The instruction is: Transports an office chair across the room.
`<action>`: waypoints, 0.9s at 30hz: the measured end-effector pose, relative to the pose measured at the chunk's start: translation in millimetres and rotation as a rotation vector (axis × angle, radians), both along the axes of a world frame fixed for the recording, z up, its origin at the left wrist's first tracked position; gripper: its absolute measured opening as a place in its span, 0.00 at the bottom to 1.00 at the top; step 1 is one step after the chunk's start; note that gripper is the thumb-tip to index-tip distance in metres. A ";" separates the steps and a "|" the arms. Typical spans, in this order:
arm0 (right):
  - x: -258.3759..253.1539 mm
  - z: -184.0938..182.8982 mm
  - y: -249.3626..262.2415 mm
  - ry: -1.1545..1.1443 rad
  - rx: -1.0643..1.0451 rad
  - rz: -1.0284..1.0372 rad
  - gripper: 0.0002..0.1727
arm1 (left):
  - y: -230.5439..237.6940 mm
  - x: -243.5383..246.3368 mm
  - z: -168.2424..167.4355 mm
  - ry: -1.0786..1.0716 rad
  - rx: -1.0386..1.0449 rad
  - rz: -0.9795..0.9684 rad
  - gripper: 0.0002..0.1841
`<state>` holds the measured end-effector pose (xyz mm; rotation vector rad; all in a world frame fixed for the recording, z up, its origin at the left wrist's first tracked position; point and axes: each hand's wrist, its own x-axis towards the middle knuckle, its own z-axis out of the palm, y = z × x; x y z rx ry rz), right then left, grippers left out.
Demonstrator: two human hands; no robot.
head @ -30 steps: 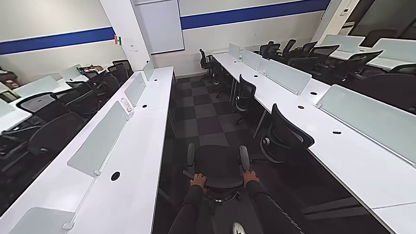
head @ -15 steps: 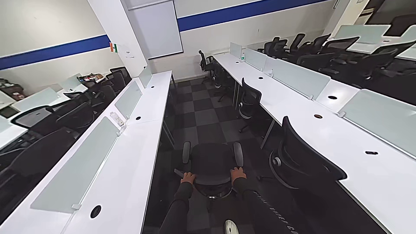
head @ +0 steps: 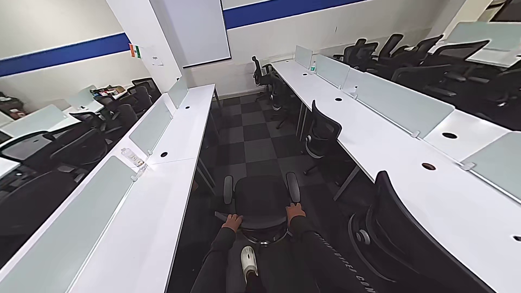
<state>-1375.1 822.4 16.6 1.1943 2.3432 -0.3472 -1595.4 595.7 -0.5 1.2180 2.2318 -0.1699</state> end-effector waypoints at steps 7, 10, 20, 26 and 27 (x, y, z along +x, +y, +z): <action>-92.5 -5.6 102.2 0.009 0.038 -0.052 0.44 | 102.6 -87.7 3.7 -0.017 0.010 -0.046 0.46; -133.5 -4.7 145.6 -0.002 0.048 -0.056 0.41 | 139.7 -132.3 4.2 -0.039 0.039 -0.130 0.42; -245.9 -9.3 251.4 -0.056 0.066 -0.104 0.35 | 237.7 -239.8 14.1 -0.034 0.033 -0.203 0.42; -301.8 -7.4 319.6 -0.051 0.069 -0.087 0.35 | 301.6 -296.5 11.8 -0.030 0.075 -0.192 0.38; -313.5 -7.6 333.0 -0.046 0.069 -0.081 0.35 | 314.2 -307.1 12.9 -0.026 0.080 -0.185 0.38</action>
